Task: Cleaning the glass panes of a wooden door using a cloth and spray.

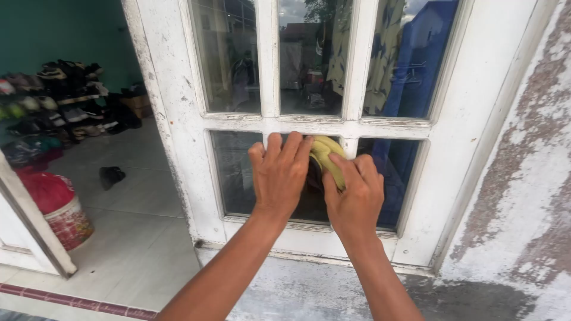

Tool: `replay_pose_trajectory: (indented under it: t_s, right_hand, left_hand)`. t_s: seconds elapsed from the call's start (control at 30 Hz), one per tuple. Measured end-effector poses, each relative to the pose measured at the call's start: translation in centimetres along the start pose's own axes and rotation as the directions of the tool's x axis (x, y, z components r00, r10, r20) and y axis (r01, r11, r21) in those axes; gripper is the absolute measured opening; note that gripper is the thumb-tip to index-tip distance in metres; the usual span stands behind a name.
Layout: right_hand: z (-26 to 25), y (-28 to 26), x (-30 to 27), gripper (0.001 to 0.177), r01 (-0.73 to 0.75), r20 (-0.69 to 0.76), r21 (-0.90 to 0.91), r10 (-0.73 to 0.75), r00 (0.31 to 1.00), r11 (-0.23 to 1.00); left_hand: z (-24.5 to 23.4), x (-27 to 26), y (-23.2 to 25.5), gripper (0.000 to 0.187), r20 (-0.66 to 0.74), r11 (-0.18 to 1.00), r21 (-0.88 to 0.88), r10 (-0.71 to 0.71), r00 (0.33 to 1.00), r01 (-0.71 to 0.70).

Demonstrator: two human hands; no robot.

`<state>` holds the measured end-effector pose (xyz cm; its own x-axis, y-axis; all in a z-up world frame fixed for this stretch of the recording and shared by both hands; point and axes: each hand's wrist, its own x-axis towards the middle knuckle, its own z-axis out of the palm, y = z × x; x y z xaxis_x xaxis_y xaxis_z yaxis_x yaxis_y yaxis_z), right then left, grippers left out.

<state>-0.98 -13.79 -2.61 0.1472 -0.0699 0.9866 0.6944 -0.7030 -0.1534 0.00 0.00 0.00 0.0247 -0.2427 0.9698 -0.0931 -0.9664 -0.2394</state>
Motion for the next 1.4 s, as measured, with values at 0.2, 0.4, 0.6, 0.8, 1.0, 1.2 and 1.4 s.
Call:
replay_pose_trajectory:
  t_s: [0.2,0.4,0.6,0.8,1.0,1.2,1.4]
  right_hand:
    - [1.8,-1.8,2.7,0.028,0.138,0.078,0.012,-0.139,0.987,0.990]
    - [0.3,-0.6,-0.7,0.026,0.186,0.356,-0.066,-0.151,0.922,0.980]
    - [-0.2,-0.2,-7.0,0.017,-0.001,0.651,-0.156,0.104,0.752,0.988]
    - [-5.1,0.8,-6.4,0.026,-0.275,0.576,-0.259,0.377,0.725,0.926]
    - [-5.9,1.1,-4.9,0.023,-0.169,0.455,-0.156,0.223,0.862,0.973]
    - [-5.2,1.8,3.0,0.016,0.163,0.150,-0.128,-0.144,0.978,0.978]
    - [-4.3,1.1,2.2,0.023,0.139,0.161,-0.132,-0.117,0.980,0.981]
  left_hand:
    - [-1.9,-0.2,-3.3,0.030,0.122,0.958,0.257,0.096,0.988,-0.125]
    - [-2.0,-5.5,-1.5,0.018,0.287,0.967,0.192,0.106,0.952,-0.165]
    - [-2.4,-12.1,0.9,0.013,0.606,0.997,-0.008,0.066,0.793,-0.078]
    - [-1.9,-10.0,5.6,0.011,0.621,0.902,-0.299,-0.063,0.781,0.310]
    - [-0.9,-9.2,6.5,0.023,0.454,0.888,-0.299,-0.191,0.870,0.351]
    - [-1.2,0.7,5.1,0.020,-0.023,0.909,-0.338,-0.265,0.964,0.242]
    - [-0.6,-0.6,4.9,0.020,0.049,0.923,-0.286,-0.254,0.966,0.258]
